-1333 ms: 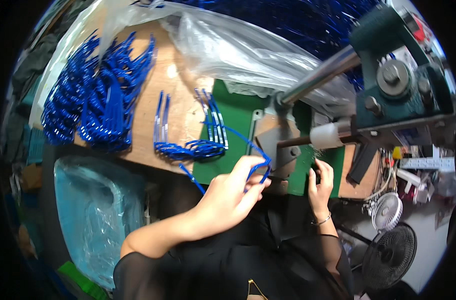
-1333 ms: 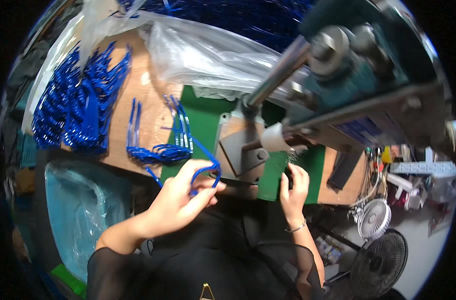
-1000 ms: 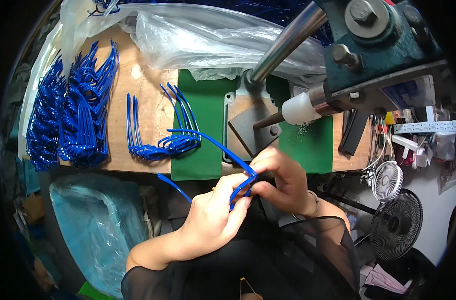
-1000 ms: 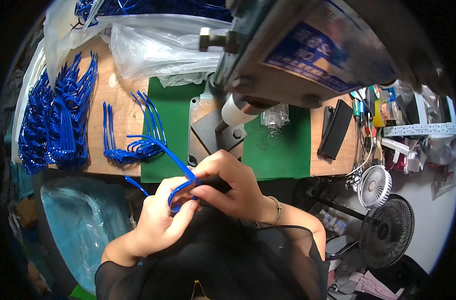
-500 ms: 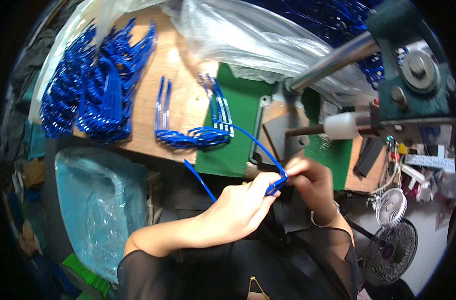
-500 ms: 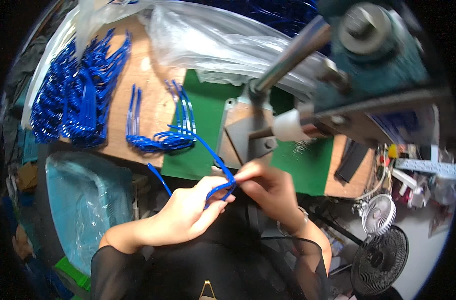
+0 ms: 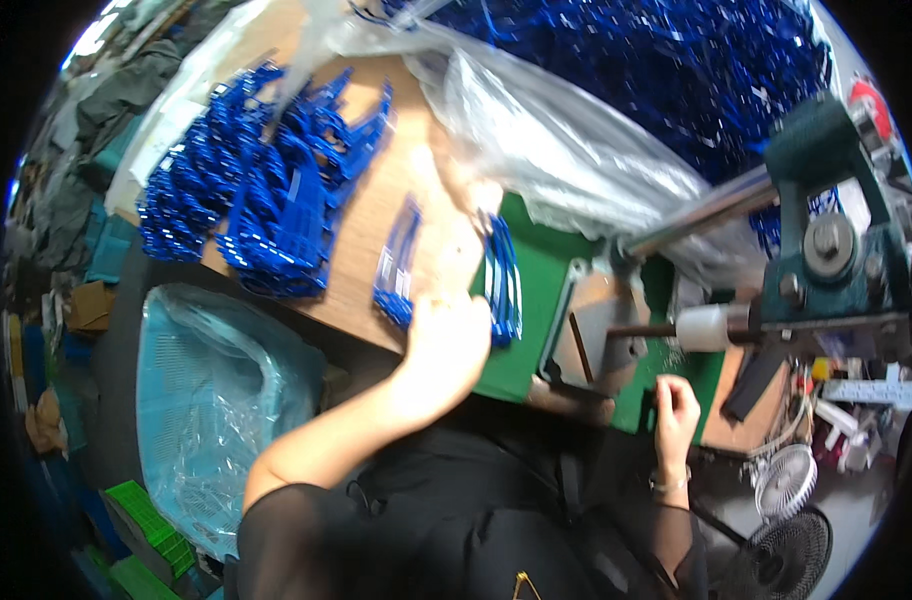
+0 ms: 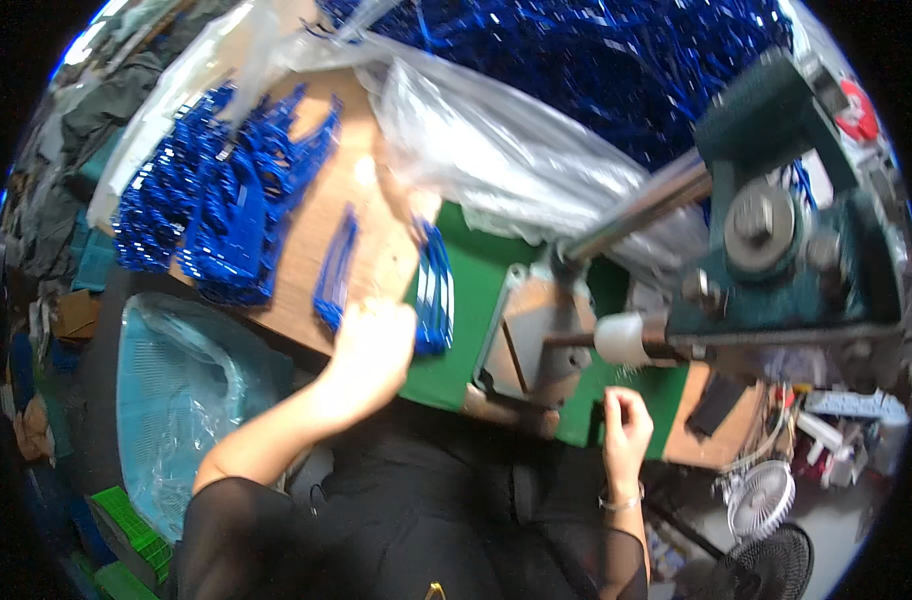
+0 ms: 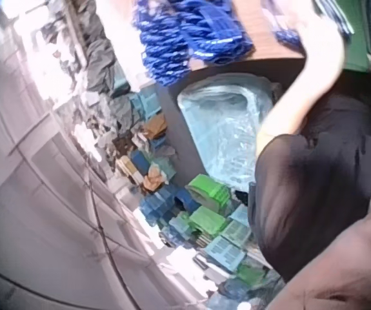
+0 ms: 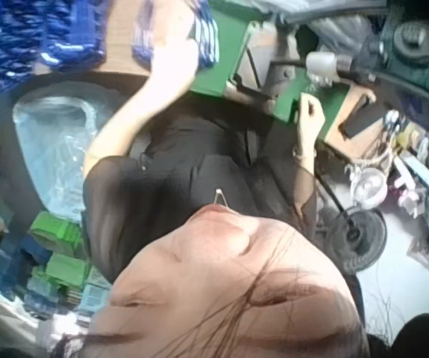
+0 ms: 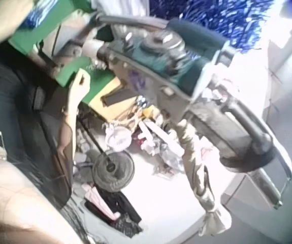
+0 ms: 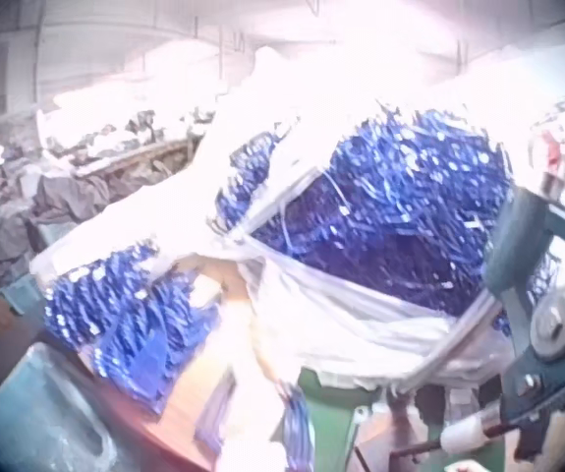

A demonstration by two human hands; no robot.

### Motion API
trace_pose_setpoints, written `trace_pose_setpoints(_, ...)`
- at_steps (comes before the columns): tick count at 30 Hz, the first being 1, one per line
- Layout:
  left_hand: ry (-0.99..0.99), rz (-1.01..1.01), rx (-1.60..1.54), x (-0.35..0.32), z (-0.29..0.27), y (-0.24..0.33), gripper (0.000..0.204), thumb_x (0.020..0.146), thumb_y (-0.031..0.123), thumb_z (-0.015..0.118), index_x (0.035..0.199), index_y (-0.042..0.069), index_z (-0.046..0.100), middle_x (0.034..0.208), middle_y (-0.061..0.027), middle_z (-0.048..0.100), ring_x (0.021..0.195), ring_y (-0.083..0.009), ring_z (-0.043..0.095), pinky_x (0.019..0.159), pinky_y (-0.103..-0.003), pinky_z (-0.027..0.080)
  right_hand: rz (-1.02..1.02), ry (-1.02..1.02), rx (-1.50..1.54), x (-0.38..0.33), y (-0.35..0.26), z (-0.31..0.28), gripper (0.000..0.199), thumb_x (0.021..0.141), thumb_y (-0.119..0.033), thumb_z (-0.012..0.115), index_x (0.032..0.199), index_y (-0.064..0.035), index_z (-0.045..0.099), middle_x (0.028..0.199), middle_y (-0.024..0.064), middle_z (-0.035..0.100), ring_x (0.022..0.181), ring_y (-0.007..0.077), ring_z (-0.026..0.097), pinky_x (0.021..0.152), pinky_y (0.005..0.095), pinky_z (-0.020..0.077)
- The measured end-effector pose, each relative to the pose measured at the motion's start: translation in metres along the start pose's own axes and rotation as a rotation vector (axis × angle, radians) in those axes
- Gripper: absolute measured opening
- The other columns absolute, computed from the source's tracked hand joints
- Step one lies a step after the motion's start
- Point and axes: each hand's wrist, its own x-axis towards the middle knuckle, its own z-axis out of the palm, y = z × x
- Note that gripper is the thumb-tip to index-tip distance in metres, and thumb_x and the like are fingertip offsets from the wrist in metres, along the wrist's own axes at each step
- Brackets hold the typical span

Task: The person repeatedly picks up blue plastic glasses frames, positions them under a press machine, and activates the press to join or shape the frames. The person handles the frames one at a time, inspects them, and places them back into a large bag after pressing.

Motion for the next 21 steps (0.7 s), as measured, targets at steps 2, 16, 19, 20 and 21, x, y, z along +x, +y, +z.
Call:
trace_pose_setpoints(2, -0.054, 0.130, -0.088, -0.008, -0.015, -0.005, 0.014, 0.066, 0.001, 0.053, 0.080, 0.000, 0.053, 0.076, -0.0182, 0.055, 0.075, -0.0326, 0.055, 0.066, -0.039, 0.044, -0.018, -0.026, -0.017, -0.007, 0.008, -0.002, 0.008, 0.087, -0.007, 0.059, 0.084, 0.0007, 0.060, 0.076, 0.0018, 0.057, 0.070, 0.0088, 0.051, 0.065, 0.0218, 0.0422)
trace_pose_setpoints(16, -0.047, 0.036, 0.018, 0.000, -0.112, -0.210, 0.020, 0.076, 0.002, 0.056, 0.096, 0.002, 0.052, 0.093, -0.0174, 0.054, 0.092, -0.0347, 0.049, 0.082, -0.041, 0.040, -0.189, 0.023, -0.092, -0.002, -0.008, 0.005, 0.003, 0.081, -0.002, 0.061, 0.081, 0.0009, 0.062, 0.072, 0.0081, 0.056, 0.057, 0.0152, 0.051, 0.052, 0.0255, 0.0404)
trace_pose_setpoints(19, 0.005, -0.017, 0.109, -0.008, -0.112, -0.189, 0.039, 0.071, 0.002, 0.063, 0.107, 0.000, 0.050, 0.105, -0.0200, 0.052, 0.106, -0.0366, 0.047, 0.093, -0.040, 0.037, -0.210, 0.162, -0.124, -0.002, -0.002, -0.006, 0.003, 0.081, -0.001, 0.061, 0.083, 0.0007, 0.063, 0.073, 0.0091, 0.057, 0.061, 0.0164, 0.054, 0.055, 0.0261, 0.0423)
trace_pose_setpoints(20, -0.005, -0.024, 0.121, 0.003, -0.120, -0.171, 0.045, 0.070, 0.003, 0.064, 0.111, 0.000, 0.049, 0.110, -0.0211, 0.052, 0.110, -0.0371, 0.046, 0.095, -0.041, 0.036, -0.222, 0.266, -0.139, -0.008, 0.008, -0.009, 0.004, 0.080, -0.001, 0.061, 0.083, 0.0005, 0.063, 0.072, 0.0090, 0.057, 0.062, 0.0166, 0.055, 0.055, 0.0264, 0.0425)
trace_pose_setpoints(21, -0.008, 0.085, 0.038, 0.022, -0.131, -0.148, 0.046, 0.070, 0.002, 0.065, 0.114, 0.000, 0.049, 0.112, -0.0205, 0.052, 0.111, -0.0365, 0.046, 0.096, -0.040, 0.036, -0.221, 0.311, -0.154, -0.013, 0.015, -0.006, 0.003, 0.080, -0.001, 0.061, 0.083, 0.0002, 0.063, 0.072, 0.0089, 0.057, 0.062, 0.0168, 0.055, 0.055, 0.0266, 0.0425)
